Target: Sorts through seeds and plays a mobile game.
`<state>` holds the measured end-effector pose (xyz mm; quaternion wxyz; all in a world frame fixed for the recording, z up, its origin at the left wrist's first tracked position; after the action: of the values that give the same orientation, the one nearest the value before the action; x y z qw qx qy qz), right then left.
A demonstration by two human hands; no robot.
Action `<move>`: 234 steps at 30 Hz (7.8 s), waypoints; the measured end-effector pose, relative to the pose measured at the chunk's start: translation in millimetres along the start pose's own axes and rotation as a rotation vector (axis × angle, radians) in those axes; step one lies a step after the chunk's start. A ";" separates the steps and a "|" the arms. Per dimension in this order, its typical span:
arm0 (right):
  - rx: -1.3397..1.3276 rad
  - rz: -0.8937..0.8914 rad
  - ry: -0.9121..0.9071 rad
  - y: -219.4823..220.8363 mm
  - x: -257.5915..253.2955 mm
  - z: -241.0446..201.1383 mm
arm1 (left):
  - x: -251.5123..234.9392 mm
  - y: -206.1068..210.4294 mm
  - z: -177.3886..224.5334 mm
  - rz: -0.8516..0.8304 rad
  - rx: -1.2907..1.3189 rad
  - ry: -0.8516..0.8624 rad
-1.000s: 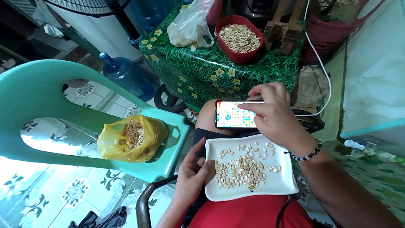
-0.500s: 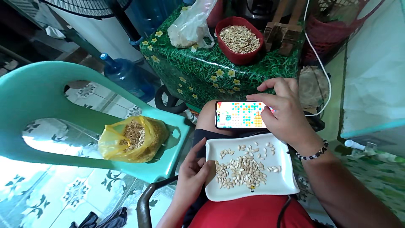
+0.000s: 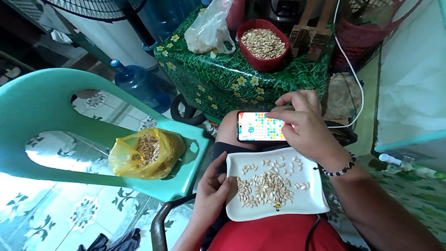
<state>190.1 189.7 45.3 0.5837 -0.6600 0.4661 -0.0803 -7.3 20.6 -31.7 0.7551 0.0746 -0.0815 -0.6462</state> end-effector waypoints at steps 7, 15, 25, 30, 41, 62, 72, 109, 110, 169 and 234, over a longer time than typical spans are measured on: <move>0.010 -0.019 -0.006 3.3 -1.5 -1.9 | 0.1 -0.1 -0.1 -0.001 0.002 0.008; 0.032 -0.021 -0.021 2.8 -2.3 -5.1 | 0.2 -0.4 -0.6 0.005 -0.007 0.014; 0.040 -0.026 -0.014 4.2 -3.8 -5.7 | 0.3 -0.5 -0.7 0.009 -0.002 0.007; 0.048 -0.038 -0.019 4.8 -4.8 -8.0 | 0.2 -0.2 -0.8 0.008 0.003 0.003; 0.056 -0.046 -0.039 8.0 -5.8 -12.0 | 0.5 -0.1 -1.1 0.013 0.001 0.004; 0.036 0.005 0.029 1.4 -2.6 -3.7 | 1.0 -0.7 -1.2 0.008 0.000 0.005; 0.034 0.000 0.016 3.7 -3.9 -7.1 | 0.6 -0.9 -1.3 0.005 0.007 0.000; -0.118 -0.013 -0.026 -21.2 6.1 -15.2 | 0.7 -0.4 -1.3 0.003 0.023 -0.005; -0.155 -0.065 -0.052 -20.8 10.7 -18.1 | 0.7 -0.4 -1.2 -0.002 0.022 -0.004; -0.112 -0.475 -0.277 -9.6 85.3 -35.9 | -0.3 -2.2 -2.8 0.018 -0.023 -0.009; 0.057 0.075 0.080 -25.7 24.8 21.3 | 0.6 -2.9 -3.9 0.019 0.000 -0.011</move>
<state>231.1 184.0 49.7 0.5860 -0.6214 0.5108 -0.0978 -9.1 19.6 -36.1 0.7607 0.0701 -0.0865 -0.6395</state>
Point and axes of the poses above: each hand's wrist, its own x-axis away from the middle knuckle, its own y-axis out of the palm, z = x × y, the point moved 5 cm from there along -x, towards the middle knuckle, and after that the axes turned 7 degrees about x, right-handed, at the moved point
